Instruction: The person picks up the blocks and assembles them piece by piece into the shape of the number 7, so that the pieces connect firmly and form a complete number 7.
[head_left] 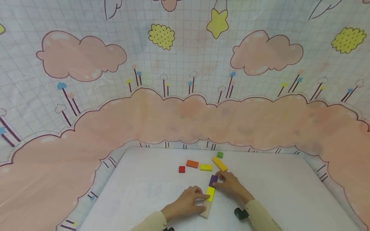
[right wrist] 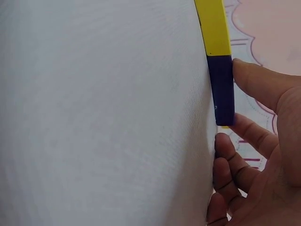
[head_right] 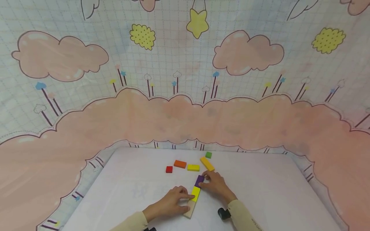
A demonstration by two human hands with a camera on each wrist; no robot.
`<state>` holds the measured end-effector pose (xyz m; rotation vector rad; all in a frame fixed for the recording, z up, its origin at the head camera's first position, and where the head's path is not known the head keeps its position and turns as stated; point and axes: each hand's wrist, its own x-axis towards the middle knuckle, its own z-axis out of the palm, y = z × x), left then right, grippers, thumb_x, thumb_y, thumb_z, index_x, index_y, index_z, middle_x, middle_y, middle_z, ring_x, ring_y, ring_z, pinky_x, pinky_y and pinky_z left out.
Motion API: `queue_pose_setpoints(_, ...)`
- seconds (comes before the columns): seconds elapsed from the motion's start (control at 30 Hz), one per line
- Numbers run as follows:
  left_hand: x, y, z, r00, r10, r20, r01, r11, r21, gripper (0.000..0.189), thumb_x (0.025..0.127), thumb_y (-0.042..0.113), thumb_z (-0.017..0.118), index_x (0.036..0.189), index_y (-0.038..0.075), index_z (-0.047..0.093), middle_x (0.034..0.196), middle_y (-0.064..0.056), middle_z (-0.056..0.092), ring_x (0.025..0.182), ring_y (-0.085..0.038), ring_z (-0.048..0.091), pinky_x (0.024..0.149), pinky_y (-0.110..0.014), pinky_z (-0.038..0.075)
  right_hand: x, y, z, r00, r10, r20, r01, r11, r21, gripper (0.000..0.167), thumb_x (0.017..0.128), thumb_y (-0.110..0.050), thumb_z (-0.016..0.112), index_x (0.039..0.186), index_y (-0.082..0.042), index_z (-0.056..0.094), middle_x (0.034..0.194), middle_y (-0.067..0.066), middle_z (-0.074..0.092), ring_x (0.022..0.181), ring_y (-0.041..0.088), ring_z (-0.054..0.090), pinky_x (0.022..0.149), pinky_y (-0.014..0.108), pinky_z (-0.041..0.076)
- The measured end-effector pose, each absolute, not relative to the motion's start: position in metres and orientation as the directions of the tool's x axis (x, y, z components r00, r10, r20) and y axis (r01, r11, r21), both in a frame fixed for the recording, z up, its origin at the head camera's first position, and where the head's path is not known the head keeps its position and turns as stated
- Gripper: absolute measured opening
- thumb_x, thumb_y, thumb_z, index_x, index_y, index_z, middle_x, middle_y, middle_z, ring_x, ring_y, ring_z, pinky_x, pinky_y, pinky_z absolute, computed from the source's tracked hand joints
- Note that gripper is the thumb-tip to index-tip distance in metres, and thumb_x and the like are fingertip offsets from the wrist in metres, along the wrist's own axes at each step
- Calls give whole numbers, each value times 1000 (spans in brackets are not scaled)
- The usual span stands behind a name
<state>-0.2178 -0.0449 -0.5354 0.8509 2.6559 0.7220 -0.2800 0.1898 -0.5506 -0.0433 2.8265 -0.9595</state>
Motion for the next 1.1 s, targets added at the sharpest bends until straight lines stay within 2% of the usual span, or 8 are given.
queue_pose_setpoints(0.83,-220,-47,-540,-796,598,-96,463,704,539,42,88,43,69,129,42,62,115,14,54,104,-5,45,92,-30,44,-282,191,-549,-986,-100,-129,-2,797,-604,44,81,-38,79,118,-20,63,103,1,60,99,22,51,93,49,47)
queue_pose_setpoints(1.1,-220,-46,-541,-797,597,-97,461,704,540,42,88,44,69,129,43,62,116,15,54,104,-5,46,92,-30,44,-281,196,-551,-989,-104,-106,-10,759,-651,37,85,-35,76,116,-19,64,101,0,62,98,19,55,95,48,48)
